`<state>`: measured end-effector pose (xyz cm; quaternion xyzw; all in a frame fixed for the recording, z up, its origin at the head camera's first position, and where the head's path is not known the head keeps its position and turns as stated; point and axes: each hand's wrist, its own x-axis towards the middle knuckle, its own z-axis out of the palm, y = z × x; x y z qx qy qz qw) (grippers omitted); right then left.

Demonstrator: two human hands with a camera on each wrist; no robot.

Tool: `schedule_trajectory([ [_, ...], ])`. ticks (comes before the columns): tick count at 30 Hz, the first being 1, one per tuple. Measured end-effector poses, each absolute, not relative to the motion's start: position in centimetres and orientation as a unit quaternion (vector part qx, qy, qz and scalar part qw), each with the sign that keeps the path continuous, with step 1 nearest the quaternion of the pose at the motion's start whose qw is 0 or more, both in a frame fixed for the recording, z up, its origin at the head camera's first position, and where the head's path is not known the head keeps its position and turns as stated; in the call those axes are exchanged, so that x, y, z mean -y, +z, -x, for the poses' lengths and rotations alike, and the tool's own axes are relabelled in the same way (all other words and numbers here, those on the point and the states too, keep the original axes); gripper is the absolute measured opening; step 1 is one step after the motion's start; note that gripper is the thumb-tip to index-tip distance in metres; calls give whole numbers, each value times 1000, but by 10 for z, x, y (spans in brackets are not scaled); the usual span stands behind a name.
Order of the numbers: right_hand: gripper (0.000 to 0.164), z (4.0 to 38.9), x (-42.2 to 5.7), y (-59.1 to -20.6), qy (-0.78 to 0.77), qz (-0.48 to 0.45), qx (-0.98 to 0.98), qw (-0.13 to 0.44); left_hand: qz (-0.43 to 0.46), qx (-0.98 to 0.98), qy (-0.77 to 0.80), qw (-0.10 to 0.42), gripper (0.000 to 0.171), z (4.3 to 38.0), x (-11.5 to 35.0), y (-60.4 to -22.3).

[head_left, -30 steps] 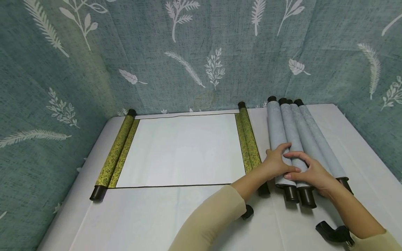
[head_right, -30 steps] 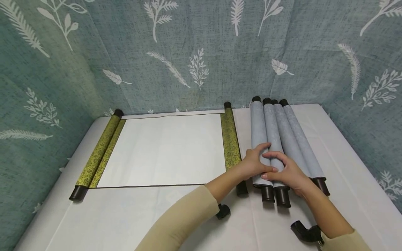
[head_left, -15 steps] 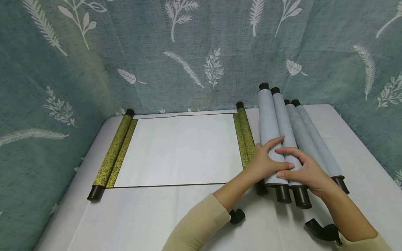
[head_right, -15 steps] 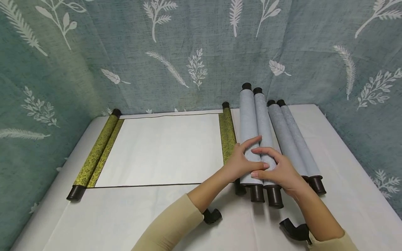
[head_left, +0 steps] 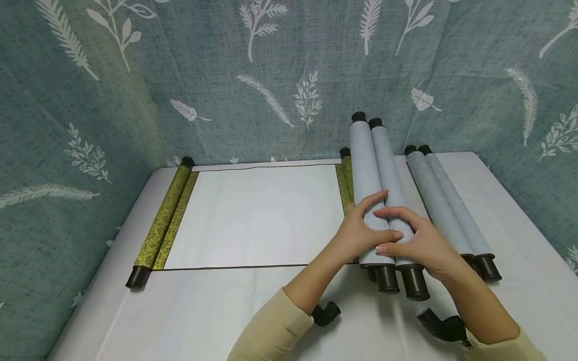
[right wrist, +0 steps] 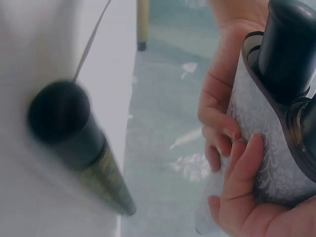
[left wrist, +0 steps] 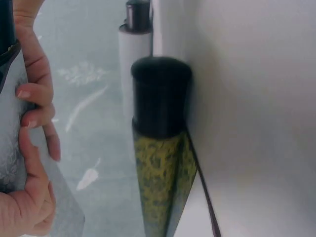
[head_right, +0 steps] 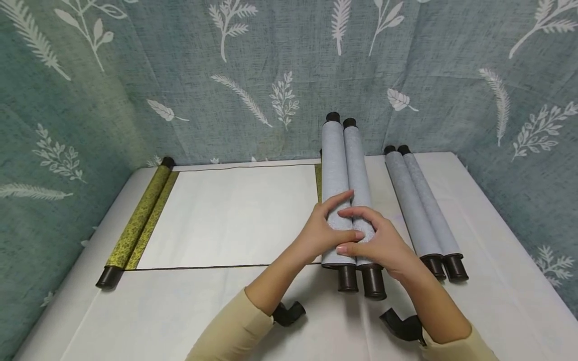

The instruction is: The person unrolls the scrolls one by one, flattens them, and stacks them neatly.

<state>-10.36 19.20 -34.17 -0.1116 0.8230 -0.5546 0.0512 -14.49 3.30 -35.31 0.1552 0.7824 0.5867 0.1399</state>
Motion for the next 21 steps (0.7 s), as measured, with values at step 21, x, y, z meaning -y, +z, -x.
schedule_trajectory([
  [21, 62, 121, -137, -327, -588, 157, -788, 95, -134, -766, 621, 102, 76, 140, 30, -338],
])
